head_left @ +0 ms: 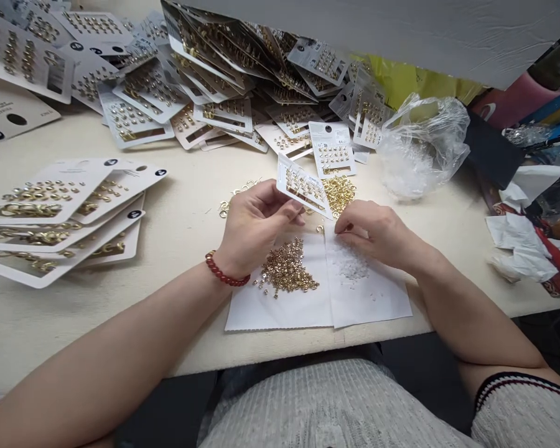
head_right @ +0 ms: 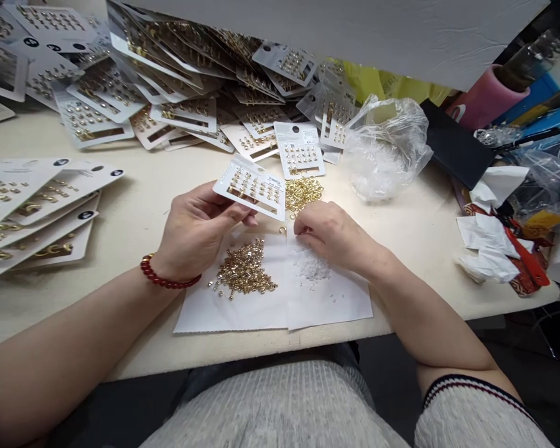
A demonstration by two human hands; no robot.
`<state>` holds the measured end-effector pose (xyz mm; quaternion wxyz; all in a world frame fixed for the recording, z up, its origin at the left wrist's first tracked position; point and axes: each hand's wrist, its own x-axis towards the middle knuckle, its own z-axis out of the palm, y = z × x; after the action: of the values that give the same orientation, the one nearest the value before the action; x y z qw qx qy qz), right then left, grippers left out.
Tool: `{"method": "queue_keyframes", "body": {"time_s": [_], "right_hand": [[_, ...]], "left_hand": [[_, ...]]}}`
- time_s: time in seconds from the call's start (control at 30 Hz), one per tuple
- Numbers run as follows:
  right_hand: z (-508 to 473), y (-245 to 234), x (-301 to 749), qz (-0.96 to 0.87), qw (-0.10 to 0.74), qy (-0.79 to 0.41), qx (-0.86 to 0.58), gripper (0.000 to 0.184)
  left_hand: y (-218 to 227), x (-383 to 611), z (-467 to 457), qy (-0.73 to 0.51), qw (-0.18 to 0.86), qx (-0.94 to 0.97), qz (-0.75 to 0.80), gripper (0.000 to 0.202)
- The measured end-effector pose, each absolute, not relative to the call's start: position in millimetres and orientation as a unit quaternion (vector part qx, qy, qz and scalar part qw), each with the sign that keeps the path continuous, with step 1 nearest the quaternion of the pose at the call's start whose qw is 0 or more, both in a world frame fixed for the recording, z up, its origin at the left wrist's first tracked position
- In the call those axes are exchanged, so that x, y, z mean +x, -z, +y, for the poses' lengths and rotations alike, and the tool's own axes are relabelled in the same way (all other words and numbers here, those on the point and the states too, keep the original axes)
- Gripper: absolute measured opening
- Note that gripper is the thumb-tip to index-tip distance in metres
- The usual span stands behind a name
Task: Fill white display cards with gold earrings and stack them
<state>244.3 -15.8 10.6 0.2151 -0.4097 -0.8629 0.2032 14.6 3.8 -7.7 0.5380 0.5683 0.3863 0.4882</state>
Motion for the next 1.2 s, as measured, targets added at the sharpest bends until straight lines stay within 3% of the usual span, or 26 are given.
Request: {"method": "queue_keyframes", "body": {"time_s": [0.27,0.4,0.57,0.87,1.2], "right_hand": [[-17.6,-1.7,239.8,-0.897,0.143,-0.155,-0.390,0.017],[-18.9,-6.8,240.7,-0.885,0.148,-0.154,-0.414,0.013],[-18.7,-19.4,248.7,-0.839,0.226,-0.243,-0.430,0.010],[-23.3,-13.0,225.8,-0.677,0.475,-0.334,-0.453,0.010],[-27.8,-0.7,211.1,-0.617,0.531,-0.355,-0.459,0.011]], "left_hand": [[9.7,17.1,1.8,-0.472,0.555,0.568,0.383,0.013],[10.3,17.3,1.2,-0.474,0.565,0.562,0.375,0.013],[9.9,17.2,-0.2,-0.456,0.589,0.565,0.355,0.009],[13.6,22.0,-1.1,-0.450,0.555,0.619,0.325,0.010],[12.0,24.3,-3.7,-0.458,0.440,0.697,0.333,0.010]]}}
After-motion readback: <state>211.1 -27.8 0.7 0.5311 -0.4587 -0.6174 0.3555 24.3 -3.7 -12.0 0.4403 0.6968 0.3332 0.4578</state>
